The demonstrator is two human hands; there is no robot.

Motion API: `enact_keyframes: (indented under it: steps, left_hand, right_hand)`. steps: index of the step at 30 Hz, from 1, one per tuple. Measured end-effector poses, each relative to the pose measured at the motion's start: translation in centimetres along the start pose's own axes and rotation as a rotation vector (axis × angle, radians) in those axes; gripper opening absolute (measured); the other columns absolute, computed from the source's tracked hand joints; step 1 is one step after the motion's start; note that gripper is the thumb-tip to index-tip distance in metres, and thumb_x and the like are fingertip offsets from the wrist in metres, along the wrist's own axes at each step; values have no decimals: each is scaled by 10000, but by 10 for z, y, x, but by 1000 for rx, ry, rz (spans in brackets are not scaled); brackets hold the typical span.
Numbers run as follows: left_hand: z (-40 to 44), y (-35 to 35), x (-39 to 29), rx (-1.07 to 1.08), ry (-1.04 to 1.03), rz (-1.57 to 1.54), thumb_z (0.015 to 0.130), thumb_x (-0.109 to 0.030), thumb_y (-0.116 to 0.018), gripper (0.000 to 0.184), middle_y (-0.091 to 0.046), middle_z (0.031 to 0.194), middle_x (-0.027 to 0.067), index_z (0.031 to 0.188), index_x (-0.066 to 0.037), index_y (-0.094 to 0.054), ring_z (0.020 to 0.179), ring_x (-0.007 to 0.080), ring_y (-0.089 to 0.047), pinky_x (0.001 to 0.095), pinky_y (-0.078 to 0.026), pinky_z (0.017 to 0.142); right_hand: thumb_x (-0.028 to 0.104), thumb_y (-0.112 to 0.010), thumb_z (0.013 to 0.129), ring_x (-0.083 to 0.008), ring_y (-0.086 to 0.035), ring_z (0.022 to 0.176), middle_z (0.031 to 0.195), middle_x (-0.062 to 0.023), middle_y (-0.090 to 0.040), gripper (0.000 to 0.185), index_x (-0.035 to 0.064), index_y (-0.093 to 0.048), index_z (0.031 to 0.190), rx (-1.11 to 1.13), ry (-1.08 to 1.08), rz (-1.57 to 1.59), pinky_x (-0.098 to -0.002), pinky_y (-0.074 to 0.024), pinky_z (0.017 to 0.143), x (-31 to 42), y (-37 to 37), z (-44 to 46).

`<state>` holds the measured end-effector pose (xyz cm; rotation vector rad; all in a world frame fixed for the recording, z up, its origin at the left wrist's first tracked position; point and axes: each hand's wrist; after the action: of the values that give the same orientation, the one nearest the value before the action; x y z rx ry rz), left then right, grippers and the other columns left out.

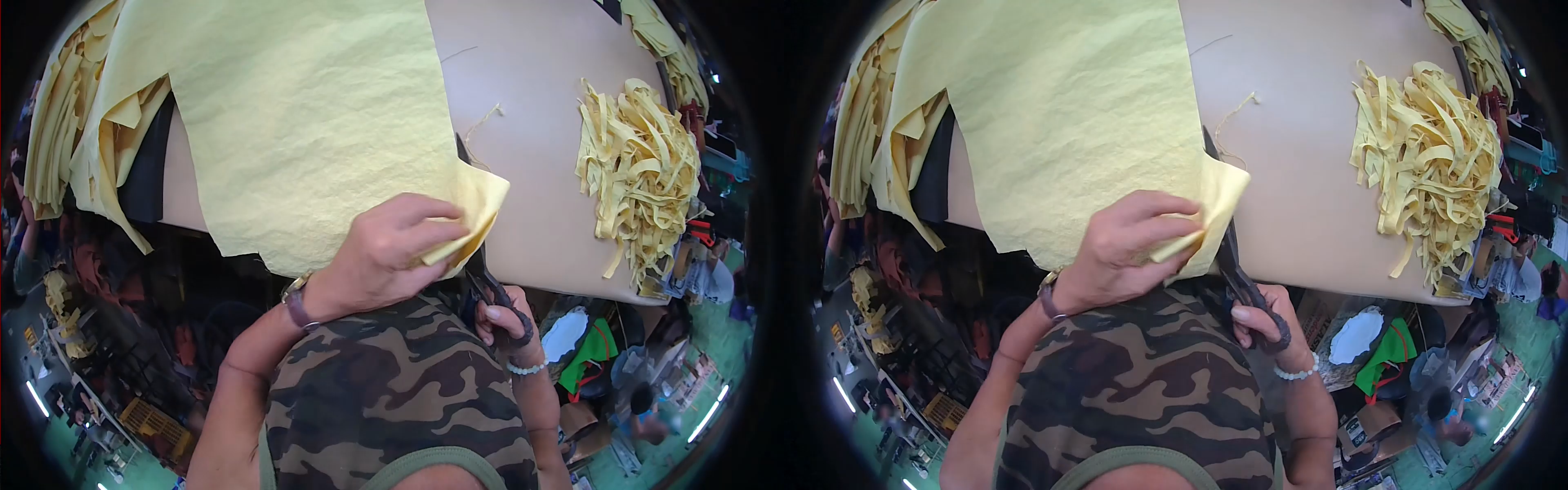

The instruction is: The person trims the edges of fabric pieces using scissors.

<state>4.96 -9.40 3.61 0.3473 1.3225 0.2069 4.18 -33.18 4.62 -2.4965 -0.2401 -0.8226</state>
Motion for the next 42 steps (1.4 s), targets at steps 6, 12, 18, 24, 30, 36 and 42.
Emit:
enact_keyframes:
  steps: [6, 12, 18, 24, 30, 36, 42]
  left_hand:
    - [3, -37, 9, 16, -266, 292, 592, -112, -676, 490, -586, 1096, 117, 1065, -28, -581, 1011, 277, -570, 362, -478, 820]
    - [-4, -38, 13, 78, -323, 370, 595, -82, -650, 446, -587, 1103, 109, 1032, -14, -586, 1037, 266, -561, 376, -470, 820]
    - [-8, -36, 11, 167, -300, 406, 724, -231, -624, 381, -577, 1129, 122, 1031, -10, -579, 1064, 280, -544, 402, -428, 881]
    - [-1, -11, 16, 27, -119, 501, 859, -407, -499, 512, -470, 1285, 165, 1221, -44, -504, 1207, 340, -426, 466, -326, 989]
    - [10, 34, 56, -149, 358, 977, 880, -428, -473, 631, -173, 1469, 134, 1401, -135, -271, 1351, 354, -124, 549, -93, 1057]
    - [16, 47, 65, -107, 280, 979, 883, -445, -460, 619, -175, 1471, 122, 1398, -152, -282, 1352, 351, -125, 555, -91, 1055]
    - [33, 71, 75, -38, 191, 998, 883, -450, -448, 612, -191, 1467, 111, 1394, -152, -289, 1355, 327, -133, 527, -99, 1070]
  right_hand:
    - [318, -662, 688, -156, -472, 433, 582, -74, -494, 374, -19, -502, 725, 133, -21, 186, -256, -372, 405, -1, 36, -8]
    - [347, -723, 605, -139, -482, 413, 573, -70, -505, 444, -25, -500, 705, 61, -103, 55, -230, -384, 368, 19, 77, -28]
    - [331, -714, 594, -123, -469, 384, 519, -49, -487, 429, -47, -536, 692, 86, -131, -113, -227, -362, 354, 43, 98, -38]
    - [310, -698, 617, -127, -465, 384, 516, -52, -482, 401, -48, -536, 692, 51, -44, -63, -223, -353, 355, 38, 97, -31]
    - [311, -708, 635, -120, -475, 398, 535, -51, -500, 396, -41, -538, 702, 60, -24, 2, -216, -369, 364, 26, 94, -28]
    - [314, -725, 628, -119, -482, 407, 574, -65, -532, 404, -34, -540, 711, 60, -25, 21, -215, -386, 373, 27, 94, -28]
    - [335, -746, 625, -155, -467, 395, 562, -85, -505, 459, -52, -515, 712, 22, 31, 174, -243, -392, 352, 18, 104, -38]
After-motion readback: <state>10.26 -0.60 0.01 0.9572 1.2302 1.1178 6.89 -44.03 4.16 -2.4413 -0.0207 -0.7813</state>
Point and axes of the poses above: each hand's wrist, its own z-axis towards the middle knuckle, its own y-axis out of the back of the hand, x = y × z
